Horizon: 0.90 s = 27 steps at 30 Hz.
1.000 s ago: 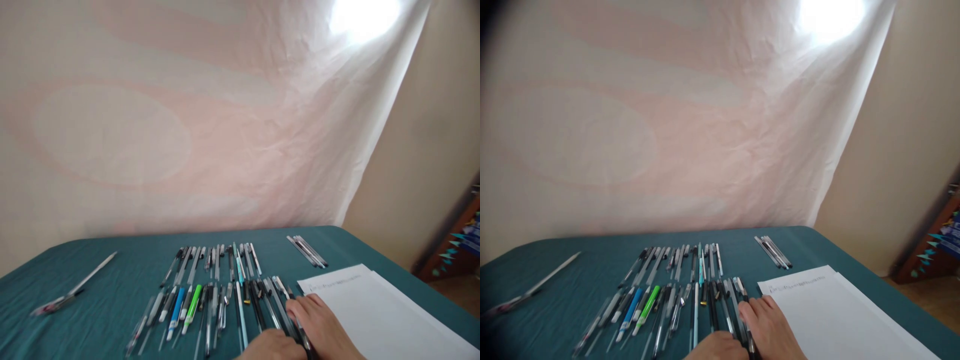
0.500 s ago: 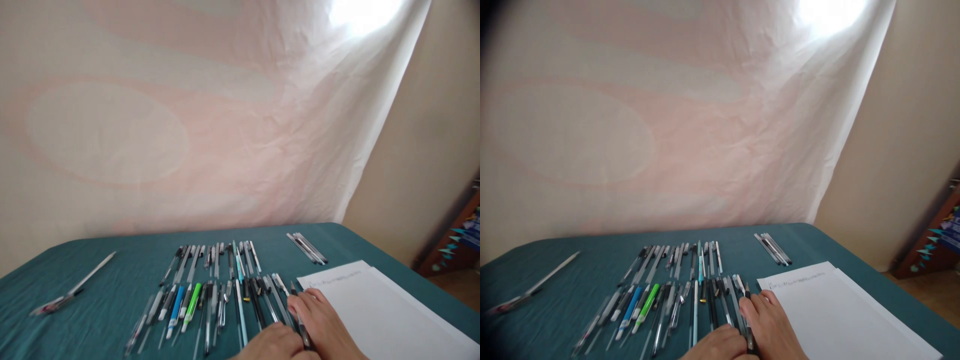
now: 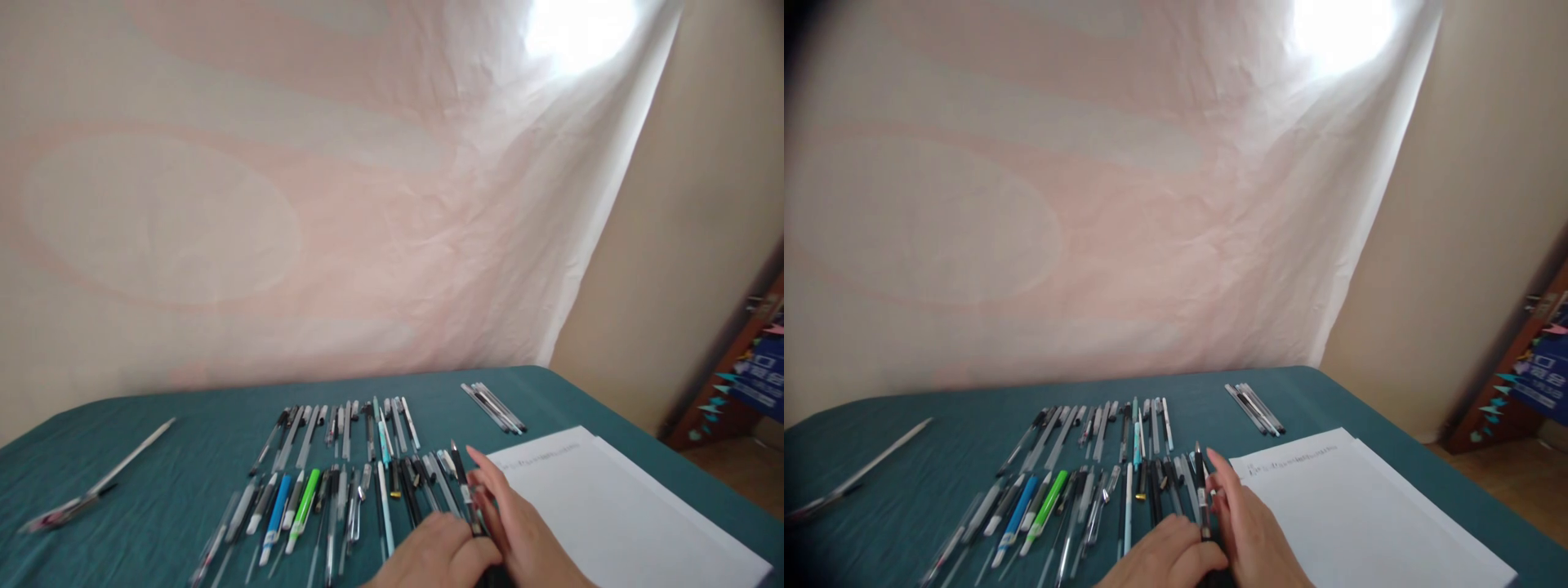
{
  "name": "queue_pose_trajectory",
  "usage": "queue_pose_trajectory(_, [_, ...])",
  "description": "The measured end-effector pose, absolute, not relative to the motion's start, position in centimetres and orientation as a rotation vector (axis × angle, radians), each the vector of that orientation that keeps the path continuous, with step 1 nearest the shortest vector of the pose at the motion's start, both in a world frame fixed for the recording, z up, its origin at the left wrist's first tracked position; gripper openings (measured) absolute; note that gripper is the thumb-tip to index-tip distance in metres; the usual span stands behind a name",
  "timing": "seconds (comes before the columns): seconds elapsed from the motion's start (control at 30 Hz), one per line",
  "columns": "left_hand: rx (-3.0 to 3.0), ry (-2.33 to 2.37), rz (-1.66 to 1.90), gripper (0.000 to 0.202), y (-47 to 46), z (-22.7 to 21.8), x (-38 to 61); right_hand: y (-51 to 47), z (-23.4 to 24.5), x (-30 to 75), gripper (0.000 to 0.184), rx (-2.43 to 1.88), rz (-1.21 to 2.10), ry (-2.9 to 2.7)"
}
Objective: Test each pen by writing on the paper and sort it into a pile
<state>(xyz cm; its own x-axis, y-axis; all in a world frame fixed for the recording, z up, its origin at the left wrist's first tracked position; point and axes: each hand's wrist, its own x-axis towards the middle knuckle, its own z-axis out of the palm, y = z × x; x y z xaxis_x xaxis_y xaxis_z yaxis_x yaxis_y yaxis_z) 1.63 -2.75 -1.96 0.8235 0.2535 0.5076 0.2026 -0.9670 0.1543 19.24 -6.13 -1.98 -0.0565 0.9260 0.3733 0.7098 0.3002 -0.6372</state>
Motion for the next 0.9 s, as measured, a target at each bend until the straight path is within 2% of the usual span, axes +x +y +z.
queue_pose_trajectory(0.1, [2.895, 0.428, 0.836, 0.027, -2.6, -1.3, 1.4, -6.3, -0.6, 18.8, 0.029, -1.452, 0.752, -1.656])
queue_pose_trajectory(0.23, [2.996, 0.418, 0.859, 0.025, -2.3, -1.7, 1.8, -6.2, -0.2, 18.6, 0.036, -1.408, 1.155, -1.499])
queue_pose_trajectory(0.4, [3.121, 0.426, 0.808, 0.026, -2.2, -2.5, 2.2, -6.2, -0.2, 18.3, 0.036, -1.339, 1.308, -1.347])
queue_pose_trajectory(0.6, [2.989, 0.444, 0.872, 0.047, -1.6, -2.9, 2.0, -3.4, 0.3, 21.0, 0.035, -1.464, 1.047, -1.425])
queue_pose_trajectory(0.67, [2.926, 0.492, 0.851, 0.041, -1.5, -3.0, 1.9, -0.9, -0.1, 23.9, 0.036, -1.595, 0.818, -1.49])
queue_pose_trajectory(0.73, [2.879, 0.53, 0.798, 0.032, -1.4, -3.0, 1.9, 1.9, -0.6, 27.5, 0.038, -1.82, 0.405, -1.556])
queue_pose_trajectory(0.9, [2.816, 0.565, 0.766, 0.032, -1.2, -2.9, 1.8, 7.0, -2.3, 34.9, 0.029, -2.055, 0.153, -1.473])
